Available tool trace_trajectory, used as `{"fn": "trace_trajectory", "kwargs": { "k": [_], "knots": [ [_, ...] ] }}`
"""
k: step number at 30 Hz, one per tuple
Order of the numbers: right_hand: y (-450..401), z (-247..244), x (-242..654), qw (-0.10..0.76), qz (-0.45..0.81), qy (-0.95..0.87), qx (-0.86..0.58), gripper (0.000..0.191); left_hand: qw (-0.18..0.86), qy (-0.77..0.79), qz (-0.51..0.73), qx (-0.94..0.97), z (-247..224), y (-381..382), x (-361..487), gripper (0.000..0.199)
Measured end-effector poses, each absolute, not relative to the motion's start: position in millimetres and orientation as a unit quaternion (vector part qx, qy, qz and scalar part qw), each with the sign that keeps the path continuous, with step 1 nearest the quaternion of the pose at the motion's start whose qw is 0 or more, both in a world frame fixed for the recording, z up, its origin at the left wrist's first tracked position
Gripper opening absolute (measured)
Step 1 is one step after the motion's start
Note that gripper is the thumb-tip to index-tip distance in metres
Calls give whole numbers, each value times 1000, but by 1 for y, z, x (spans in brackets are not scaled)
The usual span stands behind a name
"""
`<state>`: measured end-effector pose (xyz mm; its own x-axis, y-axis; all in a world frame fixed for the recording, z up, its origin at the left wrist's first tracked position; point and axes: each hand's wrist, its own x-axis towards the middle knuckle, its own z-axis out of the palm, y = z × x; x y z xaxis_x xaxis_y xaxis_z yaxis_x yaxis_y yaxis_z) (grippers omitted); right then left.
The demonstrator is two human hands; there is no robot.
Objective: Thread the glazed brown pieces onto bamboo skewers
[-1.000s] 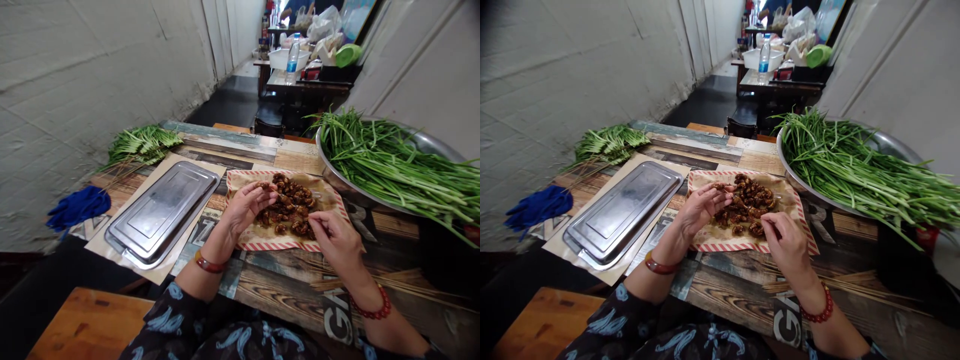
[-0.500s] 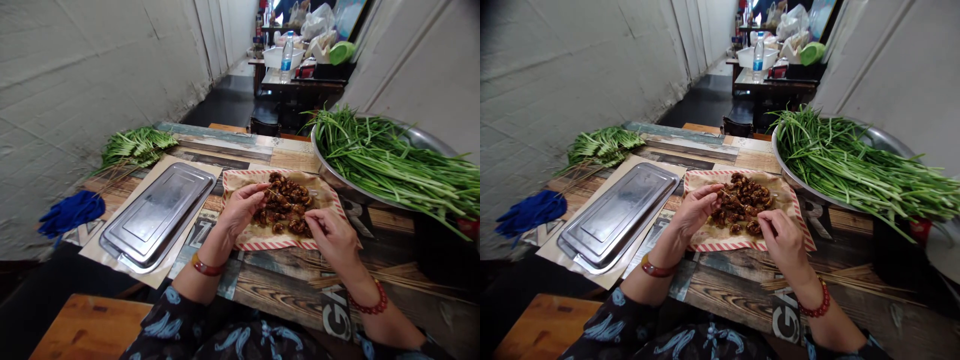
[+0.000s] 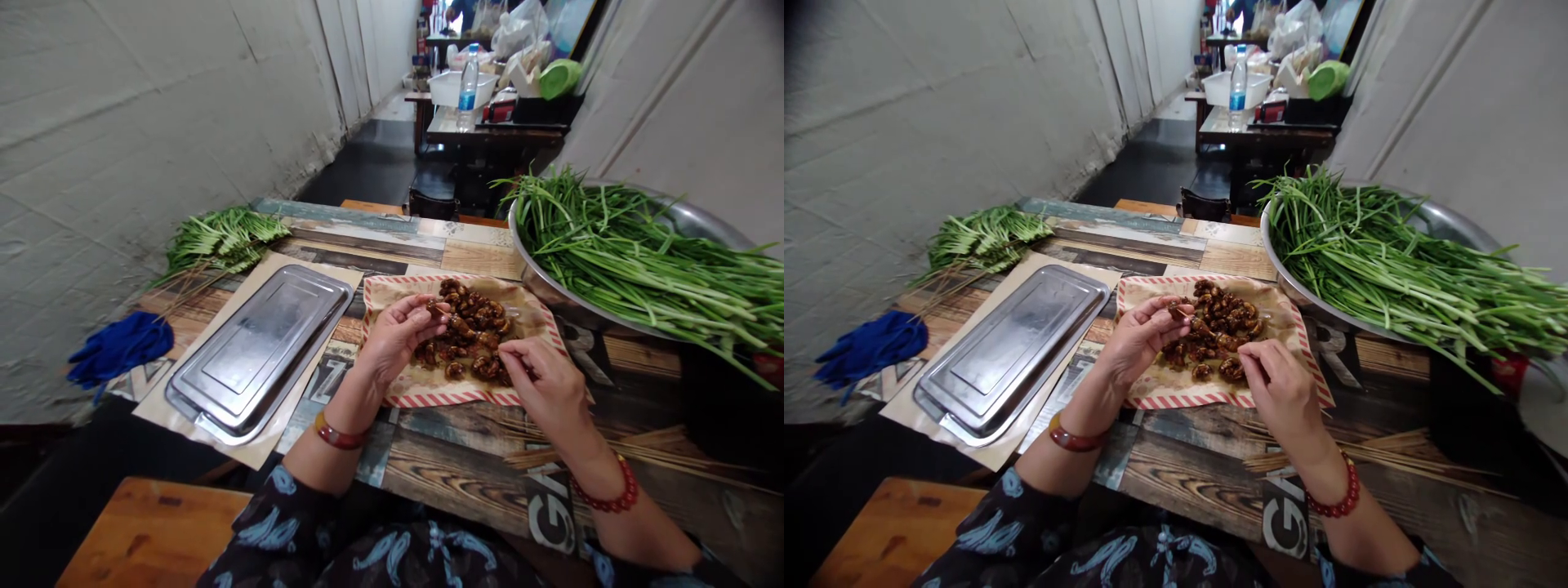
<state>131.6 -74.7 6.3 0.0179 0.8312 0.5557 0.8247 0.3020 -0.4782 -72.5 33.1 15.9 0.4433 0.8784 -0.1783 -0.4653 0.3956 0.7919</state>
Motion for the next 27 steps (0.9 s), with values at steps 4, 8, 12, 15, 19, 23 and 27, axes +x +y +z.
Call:
{"fn": "trace_trajectory", "kwargs": {
  "k": [4, 8, 12, 15, 19, 23, 27],
  "knots": [
    [-75, 7, 132, 403, 5, -702, -587, 9, 777, 304, 439, 333, 14, 34, -73, 30],
    [-76, 9, 132, 412, 3, -702, -581, 7, 776, 302, 462, 304, 14, 36, -73, 28],
    [-78, 10, 131, 403, 4, -711, -576, 7, 778, 301, 475, 279, 14, 37, -73, 31],
    [-78, 10, 131, 401, -1, -712, -577, 6, 783, 299, 477, 264, 12, 37, -73, 36],
    [-78, 10, 130, 401, -2, -713, -576, 7, 785, 294, 480, 259, 9, 38, -71, 26],
    [-77, 10, 130, 397, -10, -715, -576, 7, 787, 285, 485, 254, 8, 37, -70, 20],
    [-77, 9, 130, 396, -9, -715, -577, 7, 787, 278, 490, 251, 8, 37, -69, 17]
  ]
}}
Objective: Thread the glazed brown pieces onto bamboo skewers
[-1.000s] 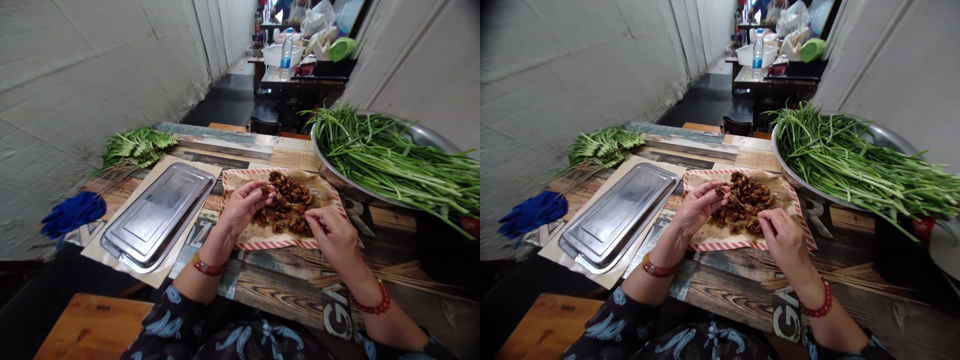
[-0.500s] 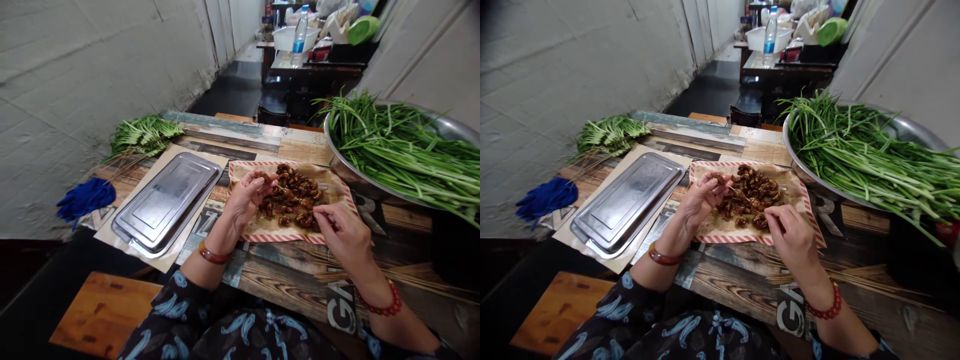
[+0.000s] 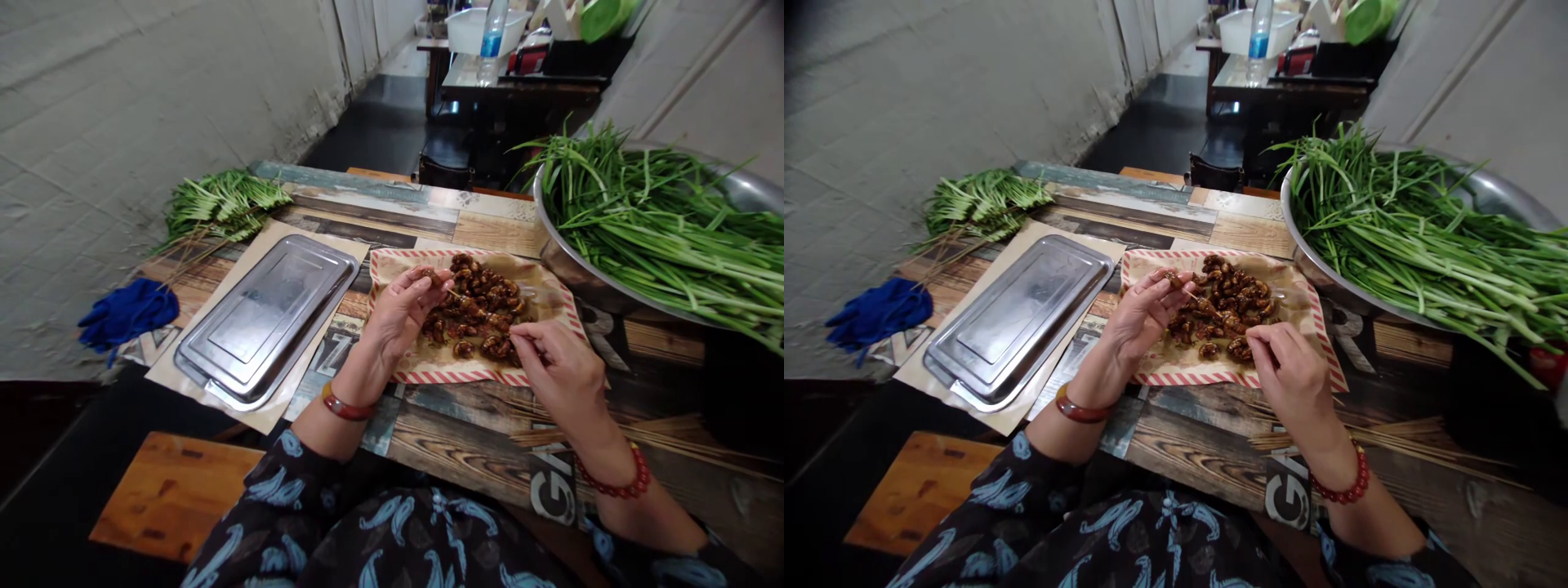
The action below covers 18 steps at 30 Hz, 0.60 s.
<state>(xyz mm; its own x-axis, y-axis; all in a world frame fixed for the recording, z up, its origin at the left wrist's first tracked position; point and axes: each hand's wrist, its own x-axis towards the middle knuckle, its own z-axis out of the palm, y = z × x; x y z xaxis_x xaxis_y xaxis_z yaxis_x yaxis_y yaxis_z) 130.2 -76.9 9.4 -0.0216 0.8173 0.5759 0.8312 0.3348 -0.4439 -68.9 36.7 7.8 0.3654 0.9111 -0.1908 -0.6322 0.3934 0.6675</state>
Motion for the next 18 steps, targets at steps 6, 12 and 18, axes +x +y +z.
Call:
{"fn": "trace_trajectory", "kwargs": {
  "k": [6, 12, 18],
  "knots": [
    [-77, 9, 130, 389, -6, -714, -582, 7, 785, 285, 489, 254, 8, 36, -68, 14],
    [-76, 10, 129, 386, -6, -713, -586, 7, 785, 282, 488, 258, 8, 34, -66, 17],
    [-76, 10, 129, 376, -11, -710, -595, 8, 784, 287, 487, 257, 9, 33, -65, 18]
  ]
}}
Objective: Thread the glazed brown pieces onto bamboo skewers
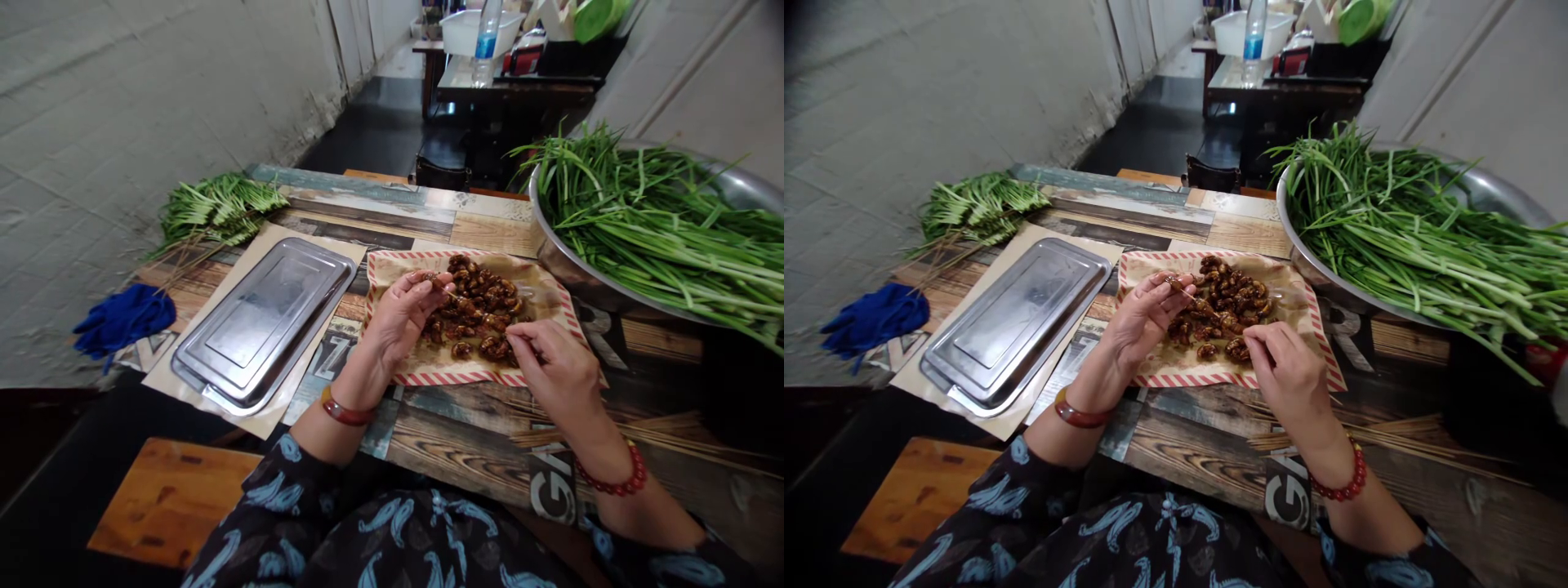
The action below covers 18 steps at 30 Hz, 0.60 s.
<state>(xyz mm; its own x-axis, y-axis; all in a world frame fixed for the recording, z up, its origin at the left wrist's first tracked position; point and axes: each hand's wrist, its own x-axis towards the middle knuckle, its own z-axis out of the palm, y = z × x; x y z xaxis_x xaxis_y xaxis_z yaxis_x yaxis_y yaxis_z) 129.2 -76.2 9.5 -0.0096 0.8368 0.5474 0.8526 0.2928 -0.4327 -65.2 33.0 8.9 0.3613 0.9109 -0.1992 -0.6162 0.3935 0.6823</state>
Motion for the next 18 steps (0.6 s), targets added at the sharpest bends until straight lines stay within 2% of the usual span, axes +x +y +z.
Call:
{"fn": "trace_trajectory", "kwargs": {
  "k": [18],
  "knots": [
    [-76, 9, 131, 384, -7, -713, -587, 11, 779, 290, 485, 271, 12, 31, -65, 19]
  ]
}}
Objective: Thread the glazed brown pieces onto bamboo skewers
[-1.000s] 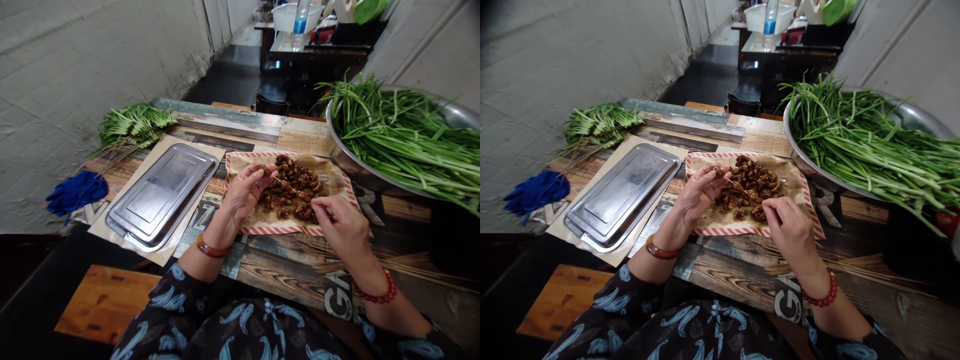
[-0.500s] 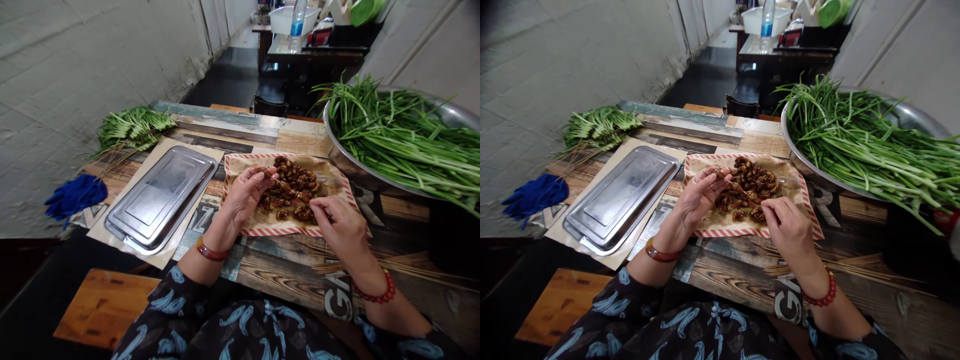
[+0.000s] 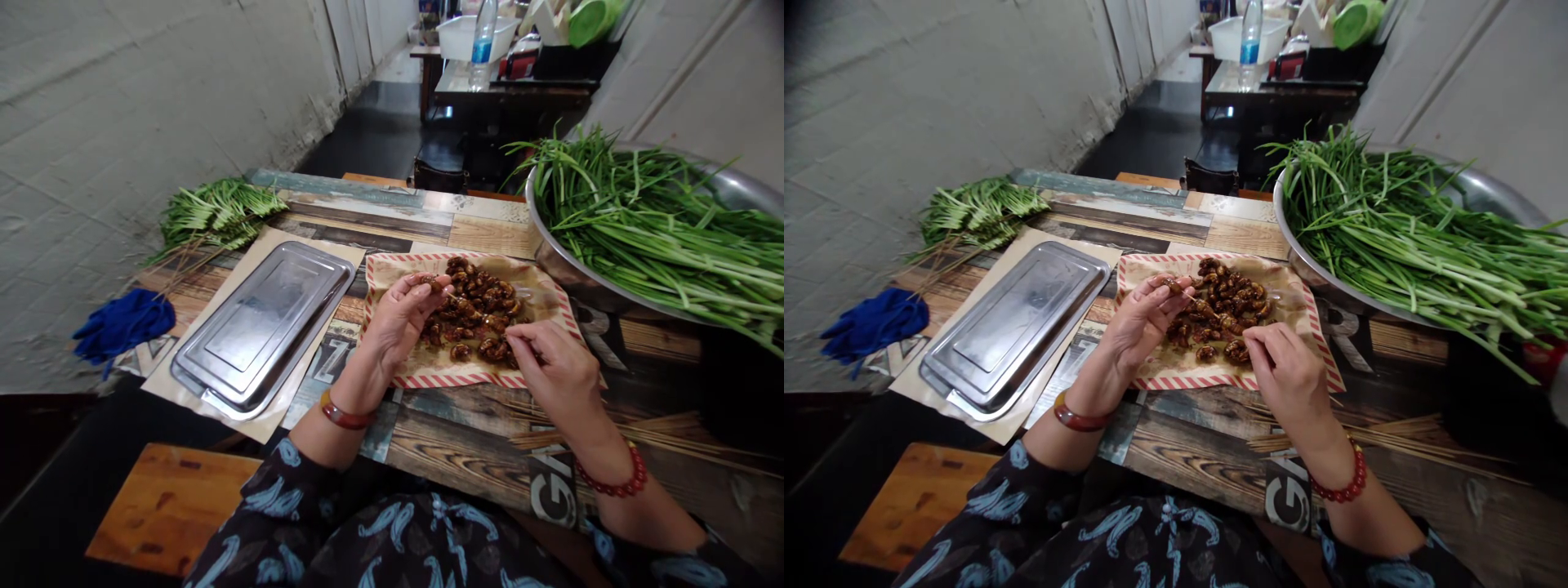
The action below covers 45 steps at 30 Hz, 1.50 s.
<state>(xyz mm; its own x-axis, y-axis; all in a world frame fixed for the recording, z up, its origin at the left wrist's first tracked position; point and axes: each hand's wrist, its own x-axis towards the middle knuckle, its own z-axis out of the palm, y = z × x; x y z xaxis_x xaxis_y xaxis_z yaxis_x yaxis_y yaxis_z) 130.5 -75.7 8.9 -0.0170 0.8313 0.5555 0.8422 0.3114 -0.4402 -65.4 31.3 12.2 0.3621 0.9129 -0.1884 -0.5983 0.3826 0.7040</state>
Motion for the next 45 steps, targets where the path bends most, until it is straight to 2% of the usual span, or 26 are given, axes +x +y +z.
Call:
{"fn": "trace_trajectory", "kwargs": {
  "k": [45],
  "knots": [
    [-73, 4, 126, 412, 29, -694, -590, 12, 789, 279, 460, 294, 11, 26, -59, 18]
  ]
}}
